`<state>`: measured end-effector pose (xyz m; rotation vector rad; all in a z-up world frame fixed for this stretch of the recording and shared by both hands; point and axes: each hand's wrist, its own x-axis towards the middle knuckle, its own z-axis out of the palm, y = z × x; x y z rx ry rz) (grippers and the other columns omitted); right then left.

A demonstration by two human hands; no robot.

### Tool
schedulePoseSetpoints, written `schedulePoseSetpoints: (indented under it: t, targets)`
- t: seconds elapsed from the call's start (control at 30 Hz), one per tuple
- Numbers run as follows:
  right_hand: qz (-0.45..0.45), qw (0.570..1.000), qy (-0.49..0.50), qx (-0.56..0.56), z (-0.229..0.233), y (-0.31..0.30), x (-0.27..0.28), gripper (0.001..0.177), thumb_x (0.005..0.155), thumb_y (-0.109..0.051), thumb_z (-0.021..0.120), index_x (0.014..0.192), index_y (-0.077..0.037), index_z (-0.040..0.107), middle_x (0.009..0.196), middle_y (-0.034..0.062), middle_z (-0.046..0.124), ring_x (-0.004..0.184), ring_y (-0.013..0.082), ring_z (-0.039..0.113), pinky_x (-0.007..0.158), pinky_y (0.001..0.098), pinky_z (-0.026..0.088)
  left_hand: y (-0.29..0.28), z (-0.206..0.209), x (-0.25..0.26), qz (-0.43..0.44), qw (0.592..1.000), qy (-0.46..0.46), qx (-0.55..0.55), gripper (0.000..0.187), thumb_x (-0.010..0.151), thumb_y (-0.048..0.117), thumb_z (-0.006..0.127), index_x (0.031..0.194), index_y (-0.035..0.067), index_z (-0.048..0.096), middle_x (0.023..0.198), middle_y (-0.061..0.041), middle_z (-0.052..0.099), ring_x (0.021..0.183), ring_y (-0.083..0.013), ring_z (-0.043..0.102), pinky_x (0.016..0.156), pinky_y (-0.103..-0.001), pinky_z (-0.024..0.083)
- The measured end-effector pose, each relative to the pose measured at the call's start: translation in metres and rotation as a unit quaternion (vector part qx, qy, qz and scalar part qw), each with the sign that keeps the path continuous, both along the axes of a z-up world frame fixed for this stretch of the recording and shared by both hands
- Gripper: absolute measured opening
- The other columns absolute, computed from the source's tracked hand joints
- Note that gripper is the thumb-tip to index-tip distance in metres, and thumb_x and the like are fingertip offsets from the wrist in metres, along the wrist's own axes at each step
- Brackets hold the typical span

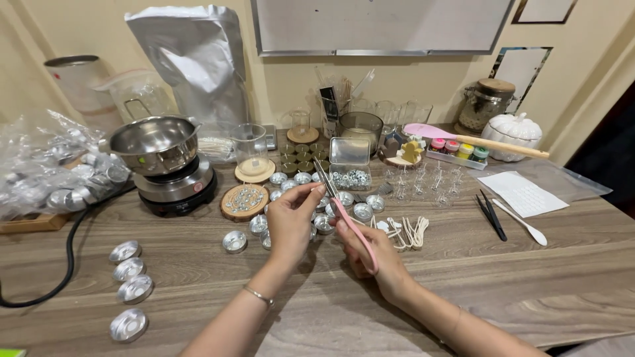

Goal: Preparing candle wicks by threading cotton string through metal tabs and cutting them to size with scissors for tealight candles.

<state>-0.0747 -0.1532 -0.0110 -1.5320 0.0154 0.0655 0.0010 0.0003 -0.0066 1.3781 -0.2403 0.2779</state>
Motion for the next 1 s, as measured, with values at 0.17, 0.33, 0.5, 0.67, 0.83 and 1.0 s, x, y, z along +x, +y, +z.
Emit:
schedulePoseSetpoints:
  t: [0.17, 0.33, 0.5, 0.67, 0.83, 1.0]
  targets:
    - [0.013, 0.999, -0.024, 0.019, -0.003, 0.0, 0.0, 0.046, 0.097, -0.047, 0.065, 0.099, -0.002, 0.069, 0.057, -0.0082, 0.041, 0.042, 0.0048, 0.033, 0.038, 0.0256, 0.022, -0.001, 0.001, 0.0, -0.008, 0.999, -0.04, -0.015, 0.021, 0.091, 0.018, 0.076, 0.105, 0.003, 0.081, 0.089, -0.005, 0.079, 0.078, -0.0076, 0.069, 0.071, -0.022, 0.055]
    - [-0.006, 1.0, -0.029, -0.008, -0.017, -0.001, 0.007, 0.044, 0.094, -0.048, 0.064, 0.096, -0.005, 0.075, 0.051, -0.0063, 0.043, 0.037, 0.0053, 0.033, 0.035, 0.0253, 0.023, -0.003, 0.001, 0.005, 0.015, 1.0, -0.013, -0.005, 0.022, 0.09, 0.019, 0.076, 0.104, 0.003, 0.081, 0.087, -0.005, 0.079, 0.075, -0.0081, 0.068, 0.067, -0.023, 0.055]
    - [0.018, 0.999, -0.046, -0.018, -0.01, 0.0, 0.007, 0.047, 0.096, -0.048, 0.063, 0.102, -0.002, 0.073, 0.051, -0.0058, 0.045, 0.037, 0.0053, 0.035, 0.034, 0.0235, 0.026, 0.002, 0.003, 0.006, 0.034, 0.999, -0.031, -0.008, 0.022, 0.091, 0.019, 0.077, 0.104, 0.002, 0.081, 0.087, -0.004, 0.079, 0.075, -0.0061, 0.067, 0.067, -0.021, 0.054]
    - [0.057, 0.997, -0.005, 0.047, 0.012, -0.003, 0.002, 0.046, 0.093, -0.045, 0.059, 0.118, -0.007, 0.069, 0.052, -0.0045, 0.046, 0.037, 0.0072, 0.04, 0.033, 0.0238, 0.031, 0.01, 0.013, 0.005, 0.033, 0.999, -0.022, -0.001, 0.022, 0.089, 0.02, 0.076, 0.104, 0.005, 0.081, 0.085, -0.001, 0.079, 0.074, -0.0048, 0.067, 0.064, -0.02, 0.052]
    - [0.111, 0.987, -0.061, 0.101, 0.019, -0.029, 0.01, 0.052, 0.094, -0.039, 0.062, 0.129, 0.0, 0.061, 0.064, -0.001, 0.05, 0.05, 0.0097, 0.046, 0.043, 0.0224, 0.041, 0.054, 0.034, 0.003, 0.063, 0.993, -0.1, 0.013, 0.018, 0.093, 0.02, 0.076, 0.101, 0.004, 0.079, 0.085, -0.002, 0.074, 0.073, -0.0061, 0.064, 0.064, -0.021, 0.051]
    - [0.077, 0.992, -0.075, -0.072, 0.041, -0.075, 0.025, 0.057, 0.09, -0.042, 0.063, 0.134, -0.005, 0.063, 0.063, -0.0028, 0.048, 0.05, 0.0097, 0.044, 0.042, 0.0213, 0.039, 0.115, 0.05, 0.0, 0.161, 0.945, -0.15, 0.241, 0.016, 0.088, 0.018, 0.076, 0.097, 0.006, 0.079, 0.088, -0.005, 0.078, 0.073, -0.0103, 0.072, 0.068, -0.025, 0.057]
